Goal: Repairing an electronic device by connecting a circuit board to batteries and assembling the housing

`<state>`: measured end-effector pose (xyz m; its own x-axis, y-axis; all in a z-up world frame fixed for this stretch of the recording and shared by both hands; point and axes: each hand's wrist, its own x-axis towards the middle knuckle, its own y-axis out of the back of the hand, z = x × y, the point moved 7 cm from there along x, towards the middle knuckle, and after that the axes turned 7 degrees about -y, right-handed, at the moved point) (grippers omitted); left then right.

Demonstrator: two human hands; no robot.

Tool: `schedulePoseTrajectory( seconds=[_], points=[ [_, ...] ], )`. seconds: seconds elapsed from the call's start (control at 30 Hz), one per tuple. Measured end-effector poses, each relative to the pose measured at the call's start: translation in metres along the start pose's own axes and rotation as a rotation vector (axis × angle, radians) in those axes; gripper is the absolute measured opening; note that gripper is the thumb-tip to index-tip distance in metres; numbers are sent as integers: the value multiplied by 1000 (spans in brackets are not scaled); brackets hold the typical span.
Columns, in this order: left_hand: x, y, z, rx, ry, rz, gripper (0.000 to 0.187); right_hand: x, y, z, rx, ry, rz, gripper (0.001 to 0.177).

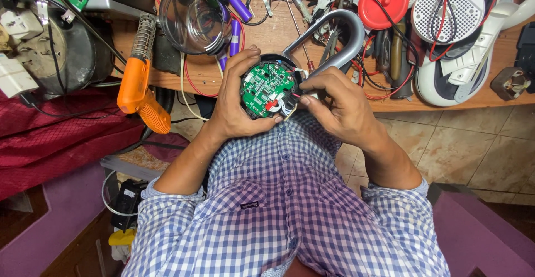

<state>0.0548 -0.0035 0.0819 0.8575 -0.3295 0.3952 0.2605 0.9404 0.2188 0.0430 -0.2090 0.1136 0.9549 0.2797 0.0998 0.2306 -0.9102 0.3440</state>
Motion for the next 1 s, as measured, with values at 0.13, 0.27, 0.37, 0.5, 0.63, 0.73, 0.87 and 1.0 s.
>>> schedulePoseTrajectory(
  seconds=[0.13, 0.27, 0.37, 0.5, 0.63, 0.73, 0.87, 1.0],
  points=[
    [3, 1, -2, -6, 0, 8, 96, 6, 3, 2, 55, -71, -20, 13],
    [7, 5, -6, -18, -1, 17, 97, 8, -1, 21, 229, -161, -4, 13],
    [13, 8, -6, 47, 7, -11, 94, 10, -5, 23, 236, -232, -21, 17],
    [20, 11, -16, 73, 22, -21, 92, 16, -9, 17, 212, -184, -52, 21],
    [18, 12, -33, -58, 86, 25, 89, 15, -12, 9, 336, -187, -60, 27],
    [18, 7, -43, -229, 149, 21, 87, 16, -8, 0, 142, -139, -32, 23],
    [17, -2, -57, -392, 197, -46, 84, 15, -7, -5, 109, -117, 16, 22],
    [18, -6, -60, -478, 233, -81, 84, 13, -6, -14, 10, -118, 55, 22]
  ],
)
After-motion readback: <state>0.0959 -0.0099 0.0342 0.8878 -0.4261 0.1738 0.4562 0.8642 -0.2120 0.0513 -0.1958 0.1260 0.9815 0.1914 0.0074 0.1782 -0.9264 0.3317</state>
